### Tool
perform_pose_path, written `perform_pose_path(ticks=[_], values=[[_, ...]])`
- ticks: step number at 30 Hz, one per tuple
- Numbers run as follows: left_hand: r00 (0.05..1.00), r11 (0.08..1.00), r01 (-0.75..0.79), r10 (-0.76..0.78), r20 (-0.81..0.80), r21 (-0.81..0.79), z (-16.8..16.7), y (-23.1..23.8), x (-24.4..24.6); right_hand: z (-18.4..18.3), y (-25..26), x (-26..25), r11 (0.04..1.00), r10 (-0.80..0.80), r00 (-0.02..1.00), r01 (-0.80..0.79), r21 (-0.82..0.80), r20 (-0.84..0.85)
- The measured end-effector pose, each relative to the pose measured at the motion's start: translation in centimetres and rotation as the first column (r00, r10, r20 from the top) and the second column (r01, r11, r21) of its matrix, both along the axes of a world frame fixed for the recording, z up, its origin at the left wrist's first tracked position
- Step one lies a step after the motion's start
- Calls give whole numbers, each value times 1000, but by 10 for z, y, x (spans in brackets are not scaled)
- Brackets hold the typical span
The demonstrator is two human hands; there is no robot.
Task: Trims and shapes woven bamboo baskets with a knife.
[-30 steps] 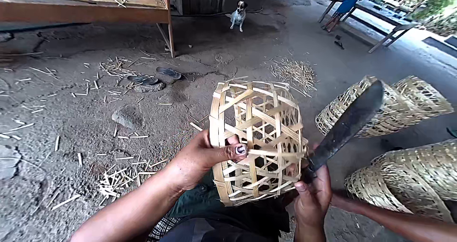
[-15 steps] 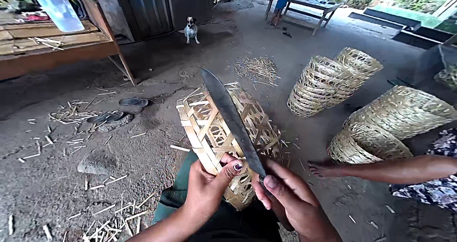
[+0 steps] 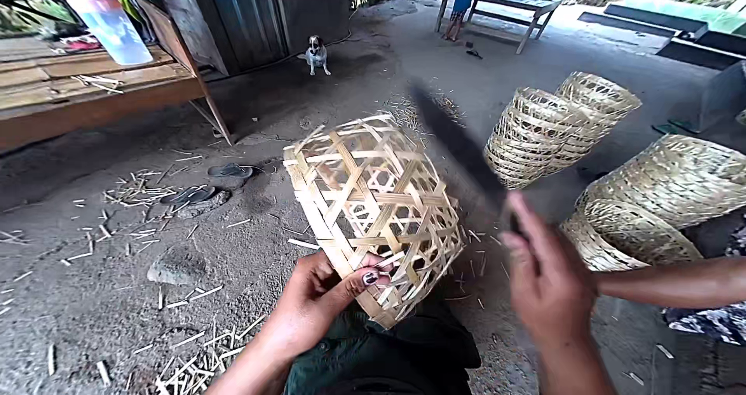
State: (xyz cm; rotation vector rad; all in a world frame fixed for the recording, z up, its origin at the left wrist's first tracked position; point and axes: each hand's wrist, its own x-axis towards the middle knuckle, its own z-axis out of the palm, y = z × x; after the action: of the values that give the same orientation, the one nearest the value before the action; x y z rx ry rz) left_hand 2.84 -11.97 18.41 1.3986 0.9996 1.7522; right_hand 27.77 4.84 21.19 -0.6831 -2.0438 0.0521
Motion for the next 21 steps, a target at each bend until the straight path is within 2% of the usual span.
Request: perform_pose_path(ticks=[2,3,4,6,7,9,12,13,15,17,21], values=[[999,989,42,-41,10,-144,-12,-3,-24,-3,34,25,968,-125,980,86,-237,-152],[1000,977,-4,9,23,-214,-20,-3,-31,-6,45,34,925,-173,957,76,-373,-234],[994,956,-103,107,1,-275,-28,-2,-34,-13,50,39,877,-195,925,16,-481,-325],[949,891,-317,301,-98,-326,-34,0,-37,-27,45,34,785,-182,863,-161,-598,-471],[921,864,-389,366,-133,-319,-33,1,-35,-34,36,25,745,-143,839,-258,-615,-525],[937,897,-349,333,-103,-271,-28,-1,-30,-45,16,7,671,-2,814,-429,-604,-581],[984,988,-56,78,157,-142,-19,-7,-28,-49,-1,-15,575,239,781,-593,-564,-577],[964,995,23,2,267,-93,-18,-9,-31,-48,-5,-22,562,282,777,-610,-559,-563],[880,996,89,-66,471,-28,-14,-15,-35,-49,-9,-32,564,315,788,-604,-563,-530],[821,993,35,34,570,-109,-6,-24,-32,-48,-12,-40,574,321,801,-589,-569,-505],[725,933,-116,314,613,-340,2,-25,-19,-49,-19,-46,573,350,814,-577,-581,-464]])
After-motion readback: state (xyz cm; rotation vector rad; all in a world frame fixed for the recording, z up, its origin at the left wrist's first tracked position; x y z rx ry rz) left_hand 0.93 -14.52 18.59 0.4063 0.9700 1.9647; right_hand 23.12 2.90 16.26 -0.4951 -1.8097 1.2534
